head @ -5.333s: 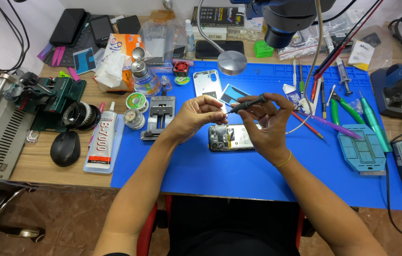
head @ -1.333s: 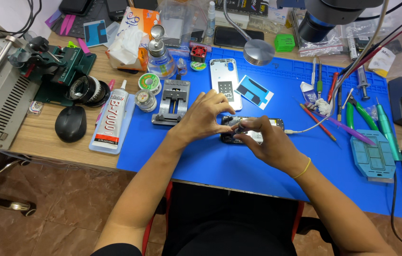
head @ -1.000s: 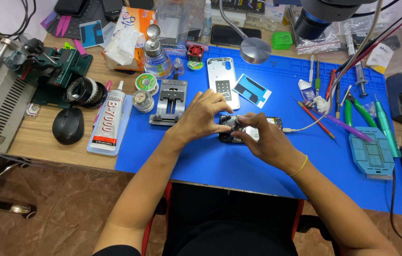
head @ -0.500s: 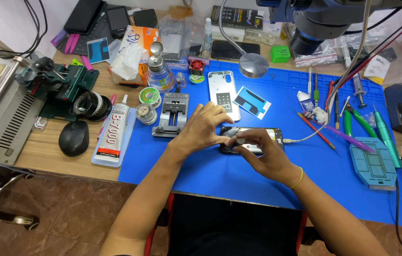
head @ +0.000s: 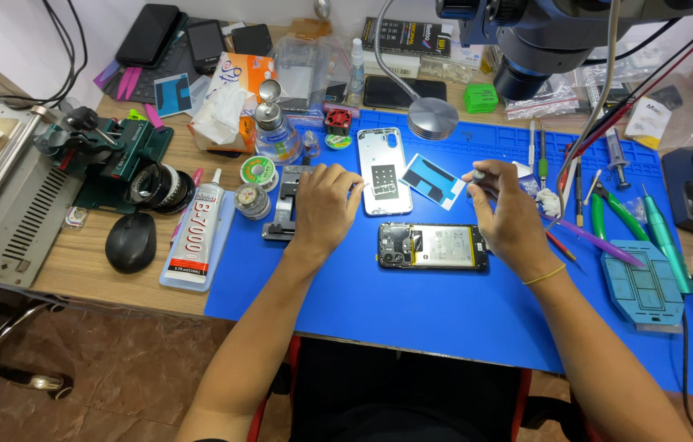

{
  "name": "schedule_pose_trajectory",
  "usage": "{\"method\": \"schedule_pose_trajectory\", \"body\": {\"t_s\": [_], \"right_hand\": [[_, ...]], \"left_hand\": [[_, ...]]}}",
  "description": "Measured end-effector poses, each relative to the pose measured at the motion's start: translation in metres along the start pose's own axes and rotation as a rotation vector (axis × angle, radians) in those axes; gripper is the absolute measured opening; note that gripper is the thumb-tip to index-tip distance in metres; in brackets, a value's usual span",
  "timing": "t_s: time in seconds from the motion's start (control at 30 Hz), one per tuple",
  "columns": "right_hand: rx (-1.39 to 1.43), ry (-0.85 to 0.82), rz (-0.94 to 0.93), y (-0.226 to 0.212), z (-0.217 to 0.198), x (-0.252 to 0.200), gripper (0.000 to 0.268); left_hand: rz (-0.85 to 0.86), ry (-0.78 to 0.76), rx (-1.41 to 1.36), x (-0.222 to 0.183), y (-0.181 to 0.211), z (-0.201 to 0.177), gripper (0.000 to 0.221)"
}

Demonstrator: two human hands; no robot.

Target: The person uses a small screwdriver to remove screws from a disassembled smartphone lying on a blue mat. They carefully unscrew multiple fasteners from the phone's internal frame and place them onto a nearby white smartphone casing. The workspace is cluttered with various repair tools and electronic components.

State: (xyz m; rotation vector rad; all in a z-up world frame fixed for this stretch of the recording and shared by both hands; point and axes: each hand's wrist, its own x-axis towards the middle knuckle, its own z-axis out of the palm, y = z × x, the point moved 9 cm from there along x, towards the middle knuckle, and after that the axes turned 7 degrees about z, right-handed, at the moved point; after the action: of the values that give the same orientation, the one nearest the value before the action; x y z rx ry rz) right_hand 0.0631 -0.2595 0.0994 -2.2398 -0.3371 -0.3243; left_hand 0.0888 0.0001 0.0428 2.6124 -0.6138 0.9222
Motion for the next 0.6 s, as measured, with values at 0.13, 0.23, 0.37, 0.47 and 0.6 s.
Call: {"method": "schedule_pose_trajectory", "body": {"t_s": [0.13, 0.23, 0.37, 0.47, 0.6], "right_hand": [[-0.119, 0.068, -0.073, -0.006, -0.004, -0.003, 0.030], [-0.198, 0.063, -0.118, 0.002, -0.003, -0.006, 0.034], [-0.169, 0.080, -0.112, 0.009, -0.009, -0.006, 0.038], [-0.180, 0.099, -0.099, 0.014, -0.014, -0.006, 0.037], [-0.140, 0.096, -0.110, 0.020, -0.015, -0.005, 0.043]], "left_hand": [[-0.029, -0.028, 0.000, 0.009, -0.003, 0.016, 0.006], [-0.001, -0.126, 0.004, 0.023, -0.003, 0.042, 0.004], [0.076, -0.234, 0.034, 0.037, -0.007, 0.072, 0.007], [0.106, -0.259, 0.042, 0.042, -0.004, 0.075, 0.007], [0.185, -0.183, 0.080, 0.045, 0.005, 0.069, 0.011]]}}
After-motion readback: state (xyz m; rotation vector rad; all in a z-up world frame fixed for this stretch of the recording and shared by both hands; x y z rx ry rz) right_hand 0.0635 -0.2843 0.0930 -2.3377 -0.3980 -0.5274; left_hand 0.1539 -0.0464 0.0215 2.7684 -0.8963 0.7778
